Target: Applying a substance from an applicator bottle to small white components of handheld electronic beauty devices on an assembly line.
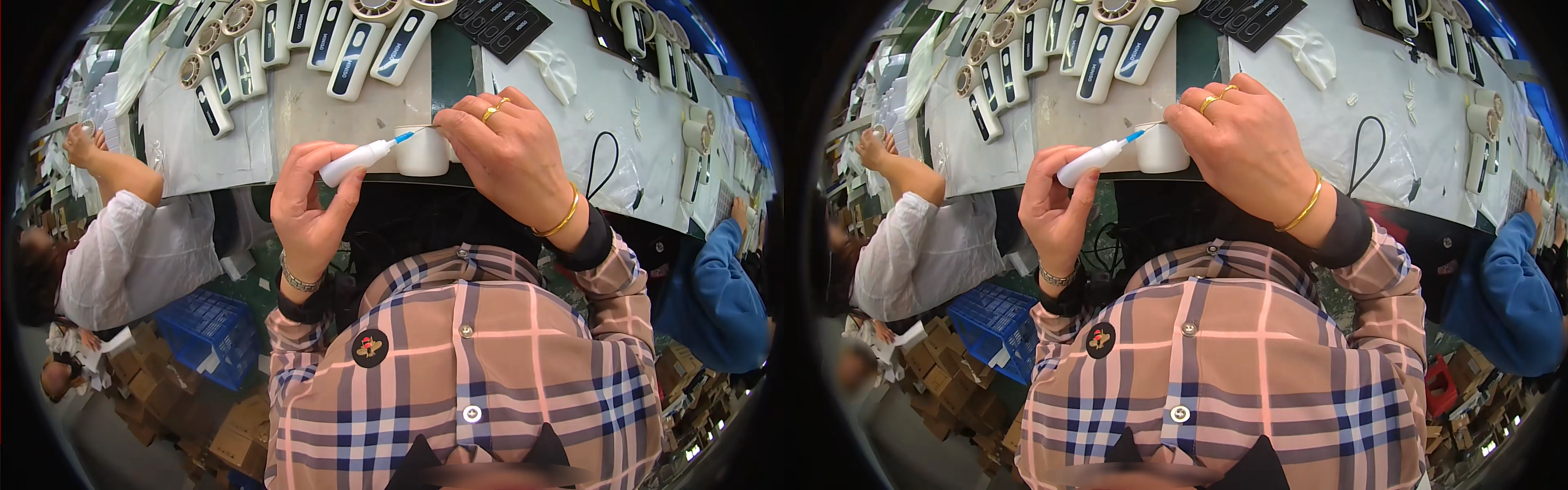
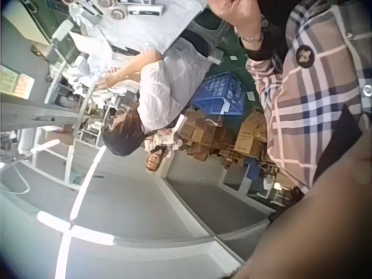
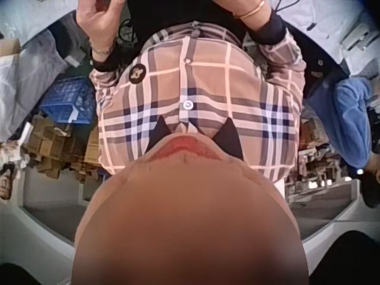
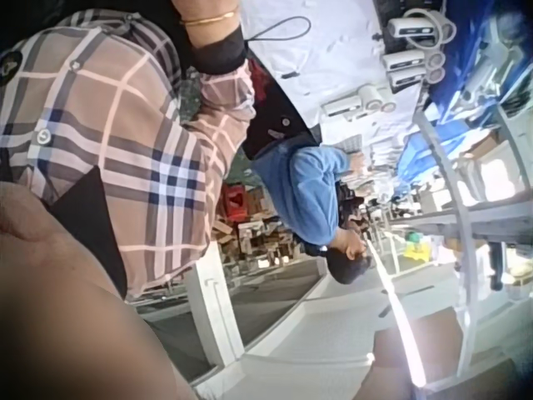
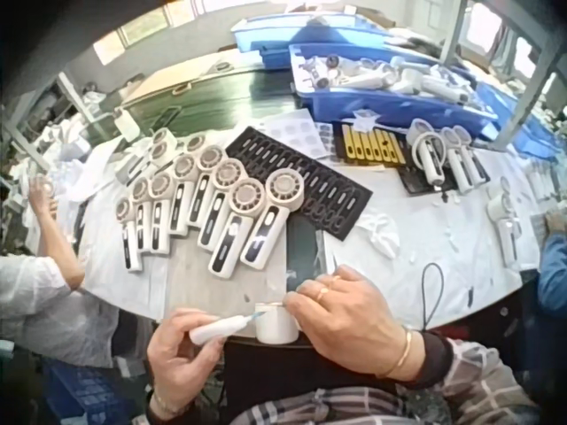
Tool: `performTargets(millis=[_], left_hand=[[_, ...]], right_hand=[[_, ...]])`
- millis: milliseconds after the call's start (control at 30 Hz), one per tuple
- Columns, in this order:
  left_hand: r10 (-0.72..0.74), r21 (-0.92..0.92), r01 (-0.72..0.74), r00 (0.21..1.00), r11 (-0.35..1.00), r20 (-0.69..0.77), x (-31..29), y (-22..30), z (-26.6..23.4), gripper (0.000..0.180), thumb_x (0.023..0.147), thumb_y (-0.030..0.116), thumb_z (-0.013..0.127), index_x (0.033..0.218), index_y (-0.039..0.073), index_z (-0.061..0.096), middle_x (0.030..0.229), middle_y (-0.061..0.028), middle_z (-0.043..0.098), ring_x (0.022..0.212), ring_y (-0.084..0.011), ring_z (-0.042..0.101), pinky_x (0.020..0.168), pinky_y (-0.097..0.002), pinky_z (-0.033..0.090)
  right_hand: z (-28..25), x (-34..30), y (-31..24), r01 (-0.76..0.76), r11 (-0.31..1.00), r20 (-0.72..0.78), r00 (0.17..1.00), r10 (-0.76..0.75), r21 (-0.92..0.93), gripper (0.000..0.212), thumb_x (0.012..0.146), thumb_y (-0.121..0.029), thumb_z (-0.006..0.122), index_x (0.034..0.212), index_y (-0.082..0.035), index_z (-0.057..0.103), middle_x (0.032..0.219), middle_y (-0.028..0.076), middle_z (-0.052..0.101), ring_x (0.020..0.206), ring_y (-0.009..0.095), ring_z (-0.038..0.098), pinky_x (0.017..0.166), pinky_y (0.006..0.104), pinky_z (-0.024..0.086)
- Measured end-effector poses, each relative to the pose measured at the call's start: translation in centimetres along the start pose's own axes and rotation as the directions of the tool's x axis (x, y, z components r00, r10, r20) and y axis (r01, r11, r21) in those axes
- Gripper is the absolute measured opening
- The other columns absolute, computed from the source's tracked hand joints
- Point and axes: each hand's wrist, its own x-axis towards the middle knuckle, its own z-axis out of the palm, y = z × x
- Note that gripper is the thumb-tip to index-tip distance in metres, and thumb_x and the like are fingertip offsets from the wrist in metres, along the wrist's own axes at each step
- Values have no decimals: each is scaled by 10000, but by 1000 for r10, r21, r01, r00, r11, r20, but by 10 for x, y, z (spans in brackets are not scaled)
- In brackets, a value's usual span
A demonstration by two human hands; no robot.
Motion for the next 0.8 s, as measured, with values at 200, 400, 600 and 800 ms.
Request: performTargets(millis=[200, 400, 600, 800], left_hand=[[9, 50, -9, 1000, 999, -4, 2, -1, -2, 279, 867, -61, 764, 1133, -27, 688, 1112, -108, 664, 983, -172, 638, 834, -286, 519], [36, 111, -36, 999, 993, 9, 4, 2, -2, 265, 860, -53, 772, 1112, -15, 700, 1082, -107, 678, 940, -181, 650, 804, -289, 520], [83, 209, -89, 996, 974, 40, 11, 11, -4, 278, 841, -53, 786, 1104, -3, 709, 1044, -111, 686, 887, -204, 662, 770, -304, 533], [168, 329, -203, 977, 922, 132, 24, 25, -9, 294, 810, -50, 803, 1087, 1, 718, 1006, -109, 688, 837, -226, 669, 726, -323, 548]], right_hand=[[1, -1, 1, 4, 1000, -11, 1000, -4, -10, 138, 859, -30, 729, 977, -77, 674, 850, 18, 672, 773, 195, 648, 716, 339, 451], [1, -2, 0, 7, 1000, -14, 1000, -7, -14, 139, 856, -32, 734, 973, -76, 674, 846, 16, 669, 760, 193, 643, 714, 334, 452], [0, -1, 0, 4, 1000, -11, 1000, -5, -11, 137, 855, -32, 734, 971, -76, 673, 845, 16, 669, 751, 193, 640, 715, 333, 453], [0, -1, 1, 7, 1000, 1, 1000, -7, -17, 146, 846, -32, 733, 972, -73, 673, 841, 18, 663, 759, 193, 647, 717, 333, 453]])
